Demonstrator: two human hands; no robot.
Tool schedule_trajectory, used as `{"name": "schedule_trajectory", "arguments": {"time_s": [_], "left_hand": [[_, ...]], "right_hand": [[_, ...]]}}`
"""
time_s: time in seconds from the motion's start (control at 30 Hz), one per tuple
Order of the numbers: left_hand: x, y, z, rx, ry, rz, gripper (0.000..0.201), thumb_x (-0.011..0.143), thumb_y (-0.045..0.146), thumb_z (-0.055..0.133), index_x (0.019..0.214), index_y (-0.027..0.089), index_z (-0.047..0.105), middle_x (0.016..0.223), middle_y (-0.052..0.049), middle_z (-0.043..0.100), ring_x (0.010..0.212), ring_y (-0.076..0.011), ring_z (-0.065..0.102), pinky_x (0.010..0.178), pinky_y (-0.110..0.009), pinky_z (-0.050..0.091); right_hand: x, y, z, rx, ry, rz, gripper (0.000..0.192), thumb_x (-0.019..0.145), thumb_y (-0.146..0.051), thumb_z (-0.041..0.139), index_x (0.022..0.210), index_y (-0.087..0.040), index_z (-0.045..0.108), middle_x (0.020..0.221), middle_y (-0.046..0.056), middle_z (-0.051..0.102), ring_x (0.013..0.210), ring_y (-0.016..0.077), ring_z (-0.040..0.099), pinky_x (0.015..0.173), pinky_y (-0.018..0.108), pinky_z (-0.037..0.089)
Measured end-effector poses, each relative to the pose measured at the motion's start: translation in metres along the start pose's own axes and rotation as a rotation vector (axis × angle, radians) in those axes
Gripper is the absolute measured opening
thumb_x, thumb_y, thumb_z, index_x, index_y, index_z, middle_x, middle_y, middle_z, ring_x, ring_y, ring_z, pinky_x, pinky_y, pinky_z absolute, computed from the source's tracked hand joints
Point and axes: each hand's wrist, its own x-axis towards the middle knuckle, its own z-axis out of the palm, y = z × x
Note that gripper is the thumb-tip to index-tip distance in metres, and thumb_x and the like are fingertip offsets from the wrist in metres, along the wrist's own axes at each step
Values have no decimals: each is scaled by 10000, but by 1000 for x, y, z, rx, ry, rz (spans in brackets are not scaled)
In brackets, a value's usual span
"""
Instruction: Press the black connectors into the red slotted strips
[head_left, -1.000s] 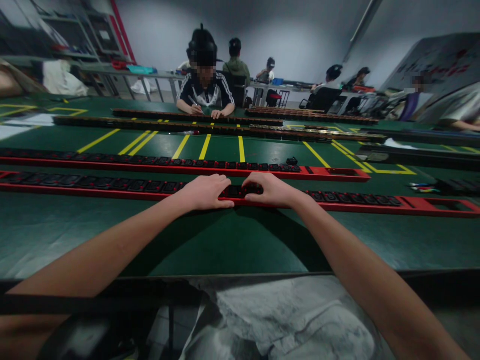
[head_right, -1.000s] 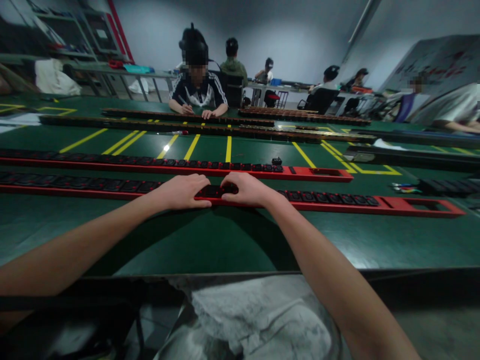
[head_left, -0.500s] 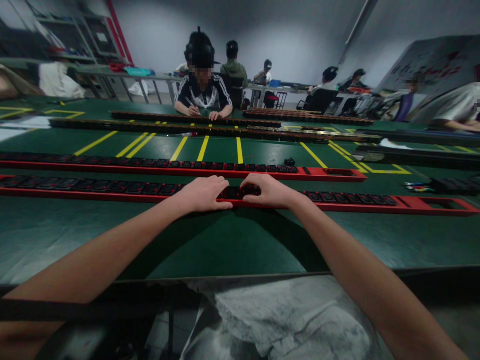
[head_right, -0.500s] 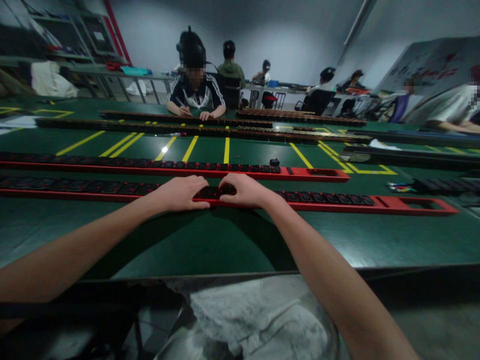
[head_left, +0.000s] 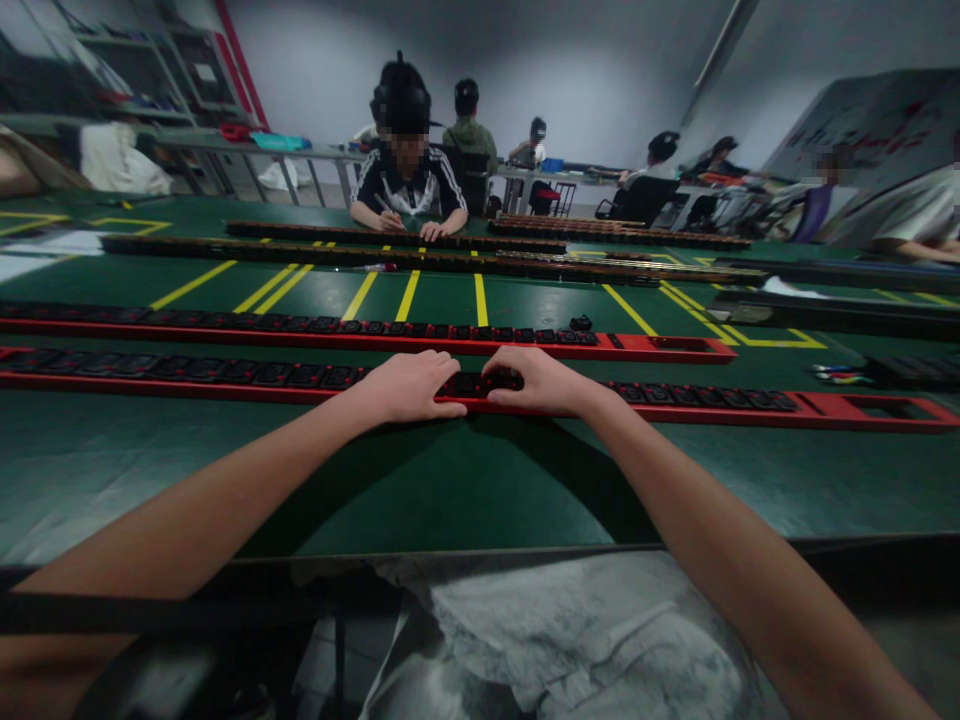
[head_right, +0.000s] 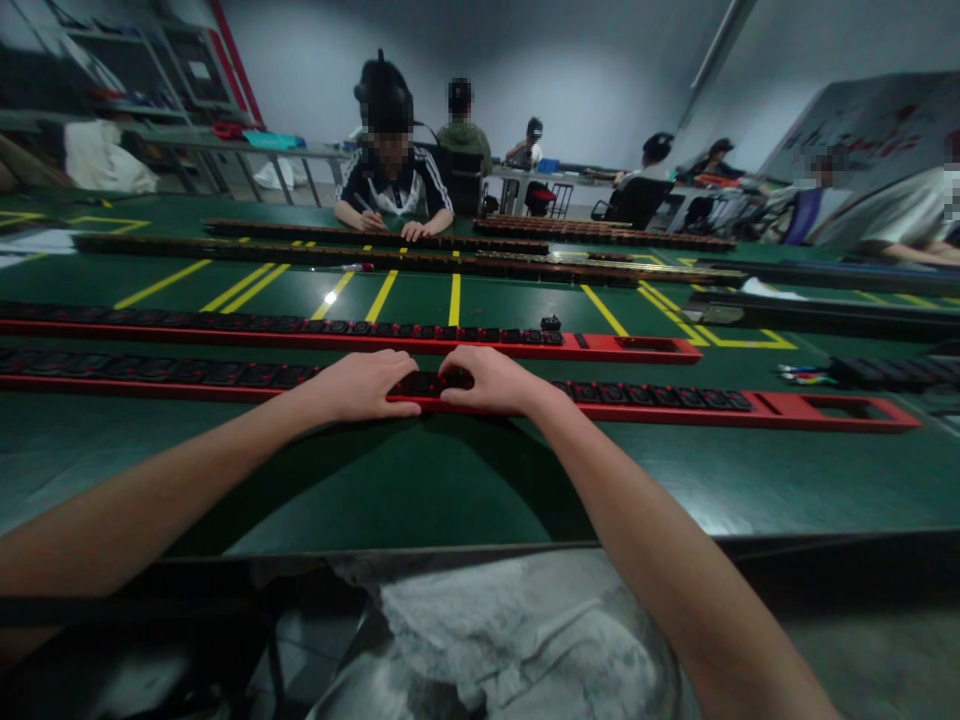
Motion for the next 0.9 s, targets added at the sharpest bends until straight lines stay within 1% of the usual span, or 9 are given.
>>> {"name": "schedule_trajectory", "arguments": {"time_s": [0.13, 0.3, 0.43, 0.53, 0.67, 0.9], "left_hand": [[0, 1, -2, -25, -16, -10, 530, 910, 637, 373, 1059, 166, 566, 1078, -114, 637, 1008, -260, 602, 821, -347, 462], [-2, 3, -6, -100, -5, -19, 481, 959, 546, 332, 1212, 175, 505, 1150, -112, 642, 1064, -248, 598, 865, -348, 451], [-3, 3, -5, -96, 18, 11, 468, 971, 522, 322, 1246, 180, 486, 1184, -111, 634, 1078, -258, 598, 871, -367, 453], [-3, 3, -5, -91, 20, 9, 443, 976, 515, 315, 1212, 187, 498, 1137, -97, 647, 1046, -253, 610, 839, -360, 457], [-2, 5, -5, -59, 20, -3, 393, 980, 506, 318, 1104, 195, 523, 1044, -87, 663, 972, -245, 628, 775, -343, 451], [-1, 7, -8, -16, 26, -8, 338, 984, 481, 350, 1030, 191, 517, 1024, -87, 674, 926, -244, 645, 701, -324, 433]], "right_hand": [[0, 0, 0, -9, -6, -2, 290, 832, -318, 655, 1071, -156, 681, 1016, 82, 682, 924, 211, 615, 836, 335, 473], [-1, 0, 1, 0, 7, -11, 302, 835, -323, 650, 1084, -155, 676, 1030, 89, 685, 931, 214, 617, 839, 344, 476], [0, 0, 1, -17, 5, -3, 318, 837, -335, 649, 1093, -148, 669, 1032, 92, 682, 934, 217, 618, 835, 339, 478], [0, 0, 1, -15, 6, -6, 324, 836, -341, 649, 1091, -143, 669, 1026, 93, 682, 932, 217, 622, 829, 333, 477], [0, 1, 2, -23, 2, -15, 323, 842, -358, 644, 1087, -149, 665, 1024, 88, 680, 923, 211, 621, 820, 324, 477], [0, 1, 1, -12, 6, -15, 329, 835, -349, 649, 1088, -138, 663, 1024, 93, 680, 917, 209, 619, 807, 317, 473]]}}
